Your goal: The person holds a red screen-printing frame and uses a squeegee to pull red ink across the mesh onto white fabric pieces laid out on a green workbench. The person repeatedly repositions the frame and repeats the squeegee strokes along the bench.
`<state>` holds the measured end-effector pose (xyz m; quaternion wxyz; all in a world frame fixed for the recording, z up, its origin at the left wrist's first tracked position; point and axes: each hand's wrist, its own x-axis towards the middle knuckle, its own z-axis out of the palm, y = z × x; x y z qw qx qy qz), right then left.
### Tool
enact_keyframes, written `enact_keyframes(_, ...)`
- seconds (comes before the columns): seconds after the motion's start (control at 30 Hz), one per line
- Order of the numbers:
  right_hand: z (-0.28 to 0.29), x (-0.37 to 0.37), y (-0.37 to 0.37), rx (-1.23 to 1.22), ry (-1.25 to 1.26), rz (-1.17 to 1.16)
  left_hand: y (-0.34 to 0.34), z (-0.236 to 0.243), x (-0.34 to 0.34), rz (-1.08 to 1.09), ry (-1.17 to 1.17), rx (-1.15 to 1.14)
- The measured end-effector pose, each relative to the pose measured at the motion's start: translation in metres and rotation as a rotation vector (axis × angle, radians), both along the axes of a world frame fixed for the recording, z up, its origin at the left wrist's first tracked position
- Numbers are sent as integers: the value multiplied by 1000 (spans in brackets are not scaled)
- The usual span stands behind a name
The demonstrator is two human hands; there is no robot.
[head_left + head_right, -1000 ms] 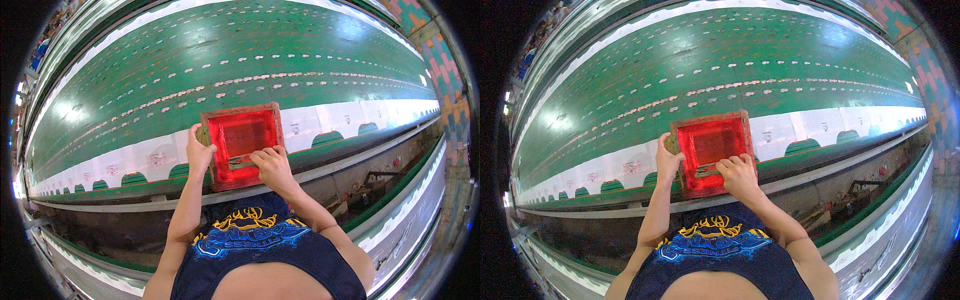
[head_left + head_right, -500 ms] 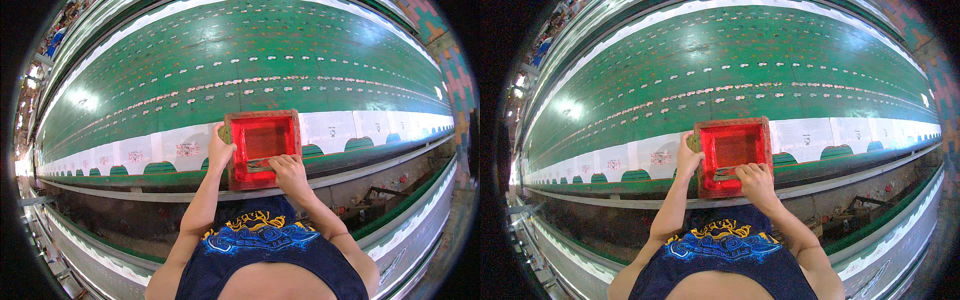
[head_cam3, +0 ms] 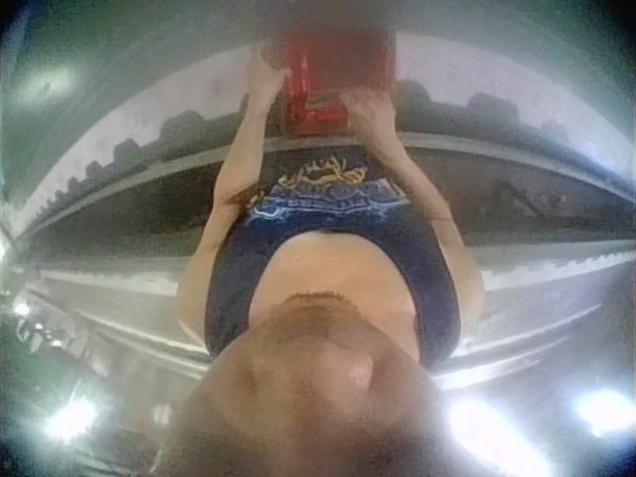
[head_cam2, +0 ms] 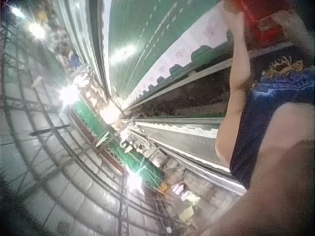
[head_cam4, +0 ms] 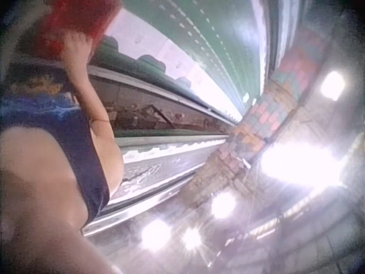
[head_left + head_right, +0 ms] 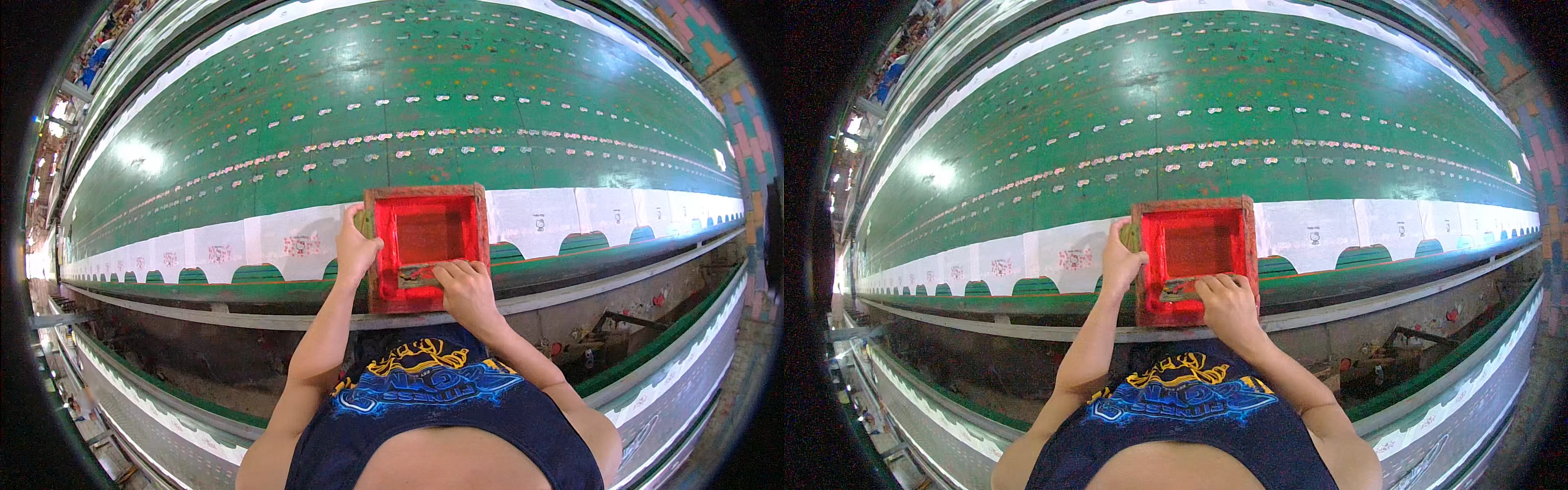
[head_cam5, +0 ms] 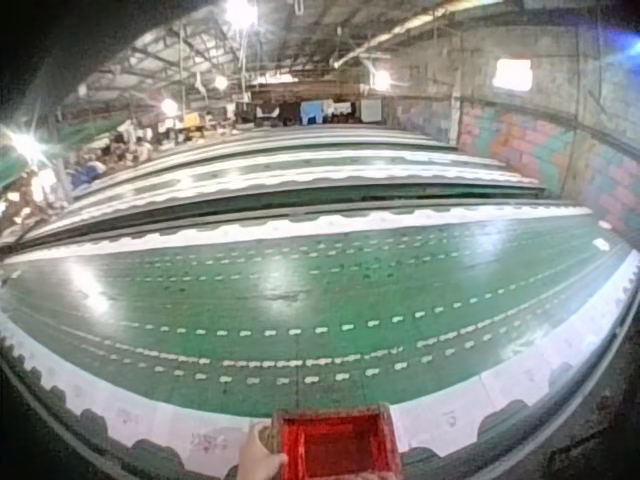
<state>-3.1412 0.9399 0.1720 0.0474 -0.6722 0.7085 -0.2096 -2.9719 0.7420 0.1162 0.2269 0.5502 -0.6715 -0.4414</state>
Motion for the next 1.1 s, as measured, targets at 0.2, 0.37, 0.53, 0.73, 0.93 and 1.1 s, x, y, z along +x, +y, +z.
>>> enact_keyframes(0.2,-1,0,3,36,-10,6,0,0,-1,5,8,13)
enact_keyframes(0.37,6,-22,-38,-26,-31,-4,-1,-6,4,-31,3,-47)
enact_keyframes(0.53,-14,-46,-99,-76,50,-65,-2,-13,0,-59,-24,-67)
enact_keyframes(0.73,-17,-26,-58,-43,76,-58,1,-12,1,-58,-37,-68)
enact_keyframes(0.93,-8,-13,-11,24,26,33,1,-12,3,-51,-34,-12)
enact_keyframes(1.1,-5,-43,-88,-26,77,-47,0,-12,2,-84,-10,-43)
